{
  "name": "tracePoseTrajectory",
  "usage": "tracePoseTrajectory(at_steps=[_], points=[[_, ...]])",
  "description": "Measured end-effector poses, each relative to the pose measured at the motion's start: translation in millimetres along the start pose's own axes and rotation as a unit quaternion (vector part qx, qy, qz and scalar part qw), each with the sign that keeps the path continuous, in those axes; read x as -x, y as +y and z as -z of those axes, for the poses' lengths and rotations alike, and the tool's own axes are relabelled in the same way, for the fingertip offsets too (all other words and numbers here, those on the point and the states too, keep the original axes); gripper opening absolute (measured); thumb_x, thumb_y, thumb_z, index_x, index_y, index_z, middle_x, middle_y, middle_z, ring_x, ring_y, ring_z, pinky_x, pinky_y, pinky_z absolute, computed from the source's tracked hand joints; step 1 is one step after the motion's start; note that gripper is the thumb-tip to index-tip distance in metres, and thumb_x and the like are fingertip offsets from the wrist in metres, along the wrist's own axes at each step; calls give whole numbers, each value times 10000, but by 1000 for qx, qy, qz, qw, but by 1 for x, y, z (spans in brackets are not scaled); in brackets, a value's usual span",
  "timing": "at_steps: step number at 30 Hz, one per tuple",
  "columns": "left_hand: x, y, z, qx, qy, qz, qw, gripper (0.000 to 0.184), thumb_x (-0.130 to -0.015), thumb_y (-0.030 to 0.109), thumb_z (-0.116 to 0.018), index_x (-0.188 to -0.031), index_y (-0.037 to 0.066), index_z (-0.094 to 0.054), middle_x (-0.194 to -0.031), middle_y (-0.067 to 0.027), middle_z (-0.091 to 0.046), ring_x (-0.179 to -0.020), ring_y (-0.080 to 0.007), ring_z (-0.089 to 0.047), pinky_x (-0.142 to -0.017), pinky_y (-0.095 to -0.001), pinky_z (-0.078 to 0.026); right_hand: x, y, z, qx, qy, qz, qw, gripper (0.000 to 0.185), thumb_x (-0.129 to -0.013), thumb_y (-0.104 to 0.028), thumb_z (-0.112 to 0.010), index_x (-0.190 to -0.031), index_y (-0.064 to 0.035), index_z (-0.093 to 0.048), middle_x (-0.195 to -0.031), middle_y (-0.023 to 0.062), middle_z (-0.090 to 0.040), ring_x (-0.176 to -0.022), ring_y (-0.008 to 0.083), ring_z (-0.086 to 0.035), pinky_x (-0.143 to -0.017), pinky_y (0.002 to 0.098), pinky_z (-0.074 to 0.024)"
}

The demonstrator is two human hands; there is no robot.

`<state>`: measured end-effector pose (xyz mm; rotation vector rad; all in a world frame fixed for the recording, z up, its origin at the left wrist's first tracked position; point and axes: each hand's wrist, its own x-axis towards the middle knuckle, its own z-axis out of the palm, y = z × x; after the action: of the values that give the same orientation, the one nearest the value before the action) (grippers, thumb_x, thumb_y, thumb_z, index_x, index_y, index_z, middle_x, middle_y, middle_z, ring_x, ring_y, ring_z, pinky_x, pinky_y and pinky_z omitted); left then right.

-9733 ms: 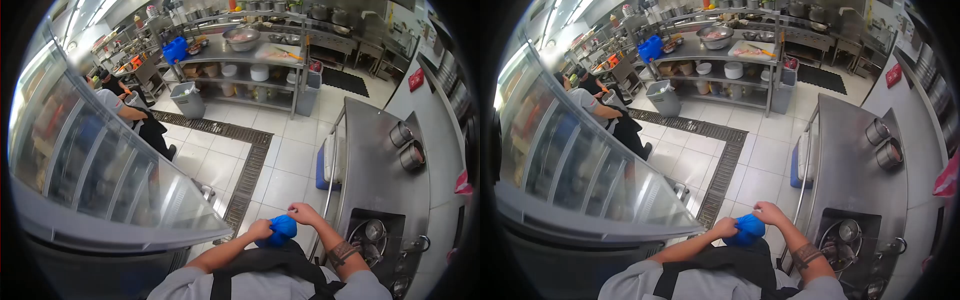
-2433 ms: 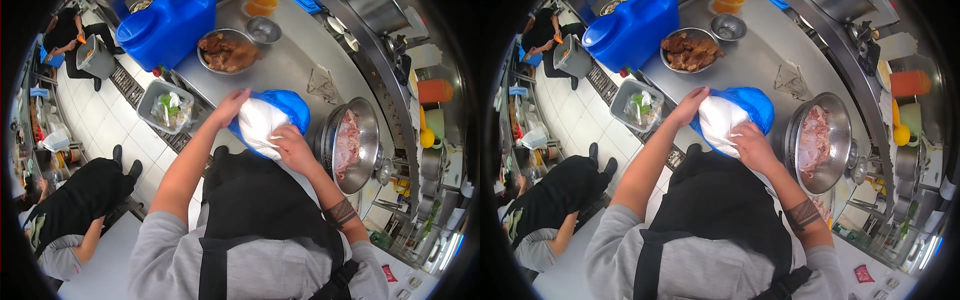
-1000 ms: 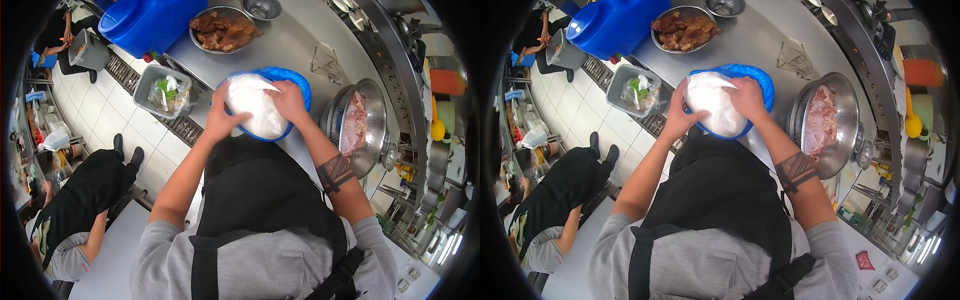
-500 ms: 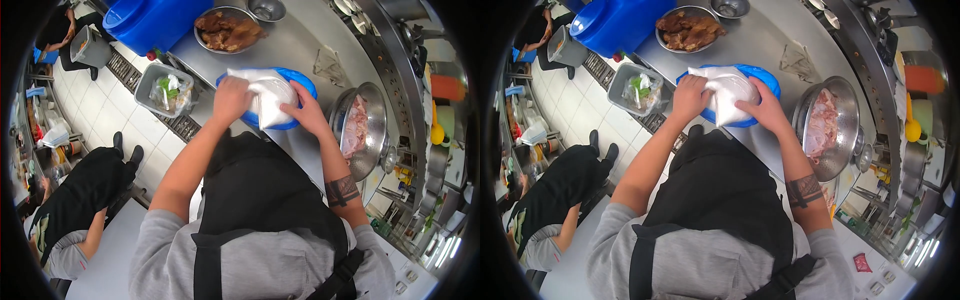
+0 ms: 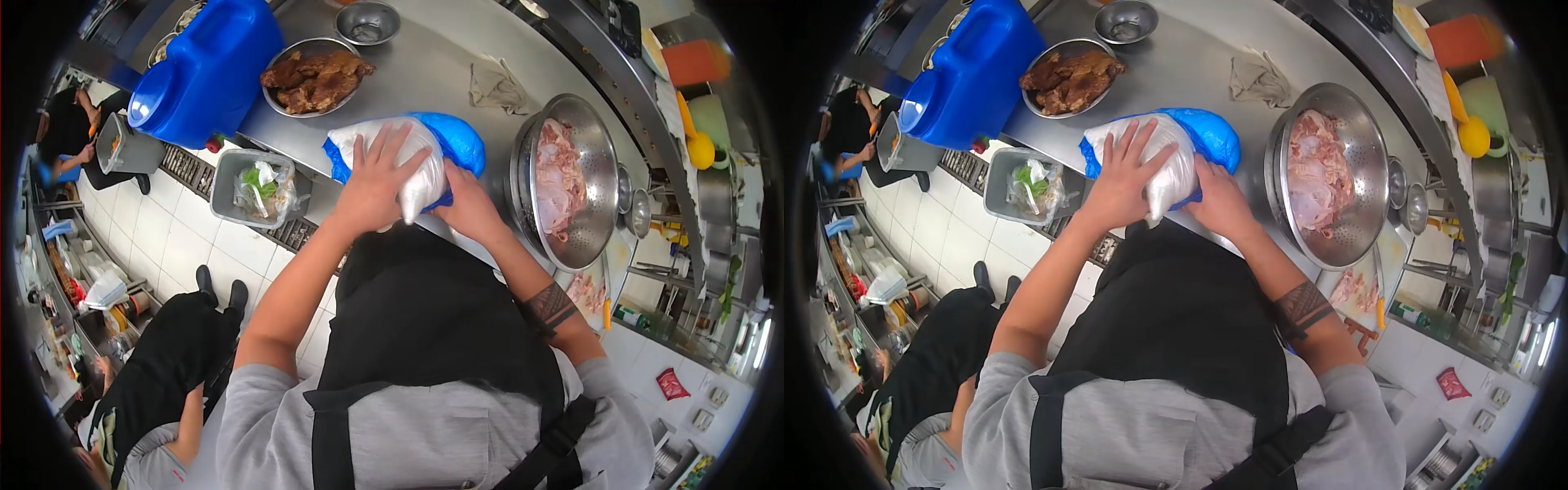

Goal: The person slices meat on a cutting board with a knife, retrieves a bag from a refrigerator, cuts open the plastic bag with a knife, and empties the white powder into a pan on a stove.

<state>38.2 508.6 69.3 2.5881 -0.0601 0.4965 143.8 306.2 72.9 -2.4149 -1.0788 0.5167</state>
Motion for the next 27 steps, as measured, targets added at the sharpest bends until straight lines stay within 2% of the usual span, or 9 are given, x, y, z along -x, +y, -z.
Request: tracePoseTrajectory(at_steps=[3, 4, 11, 15, 18, 19, 22, 25, 27], points=[[-2, -30, -22, -5, -46, -15, 999, 537, -712, 45, -730, -1235, 166, -695, -1513, -156, -522, -1481, -358, -398, -1203, -674, -249, 3, -6, 4, 55, 20, -4, 998, 846, -718, -230, -892, -1416, 37, -496, -1381, 233, -564, -1294, 402, -529, -1113, 473, -430], [-4, -35, -21, 6, -7, -20, 1000, 381, -728, -16, -665, -1081, 115, -724, -1333, -134, -662, -1364, -358, -536, -1148, -597, -390, 4, -7, 7, 54, 22, -5, 998, 846, -718, -230, -892, -1416, 37, -496, -1381, 233, -564, -1294, 402, -529, -1113, 473, -430], [16, -53, -8, 168, 155, 137, 964, 389, -773, -69, -536, -1106, 37, -706, -1051, -156, -747, -977, -363, -722, -903, -403, -560, 7, -9, 7, 98, -25, -60, 993, 666, -755, -268, -874, -1281, 47, -612, -1516, 220, -470, -1390, 400, -447, -1152, 474, -405], [30, -72, -30, 281, 283, 291, 869, 270, -923, -32, -489, -1097, -7, -694, -951, -141, -750, -867, -202, -703, -817, -317, -531, 14, -4, 2, 108, -28, -27, 993, 601, -776, -239, -857, -1244, 51, -618, -1518, 229, -464, -1388, 403, -448, -1153, 472, -405], [20, -73, -22, 409, 383, 418, 715, 219, -1057, 63, -462, -1070, -31, -659, -992, -92, -722, -869, -163, -664, -804, -276, -515, 21, -1, -3, 122, -25, -16, 992, 554, -789, -223, -846, -1214, 57, -625, -1519, 238, -459, -1396, 407, -442, -1155, 467, -403], [22, -83, -26, 408, 386, 417, 714, 219, -1057, 63, -462, -1070, -31, -659, -992, -92, -722, -869, -163, -664, -804, -276, -515, 21, 1, -4, 123, -25, -13, 992, 554, -789, -223, -846, -1214, 57, -625, -1519, 238, -459, -1396, 407, -442, -1155, 467, -403], [28, -99, -28, 510, 455, 447, 577, 217, -1053, 111, -509, -1193, -20, -612, -1127, -151, -693, -944, -265, -721, -848, -393, -611, 20, 2, -6, 118, -24, 5, 993, 545, -803, -209, -834, -1225, 65, -625, -1524, 244, -454, -1403, 415, -434, -1155, 472, -400], [34, -107, -22, 534, 470, 432, 554, 233, -1043, 139, -530, -1195, -13, -620, -1155, -156, -697, -1010, -292, -727, -879, -426, -619, 14, 2, -8, 68, -32, -18, 997, 541, -829, -194, -807, -1249, 87, -615, -1514, 238, -472, -1417, 414, -417, -1156, 475, -399], [39, -111, -23, 555, 470, 423, 540, 261, -1034, 153, -544, -1219, -13, -624, -1187, -164, -699, -1024, -307, -728, -890, -445, -619, 7, 7, -18, -97, 56, -24, 993, 554, -859, -200, -779, -1300, 83, -600, -1482, 234, -511, -1399, 410, -449, -1156, 474, -394]])
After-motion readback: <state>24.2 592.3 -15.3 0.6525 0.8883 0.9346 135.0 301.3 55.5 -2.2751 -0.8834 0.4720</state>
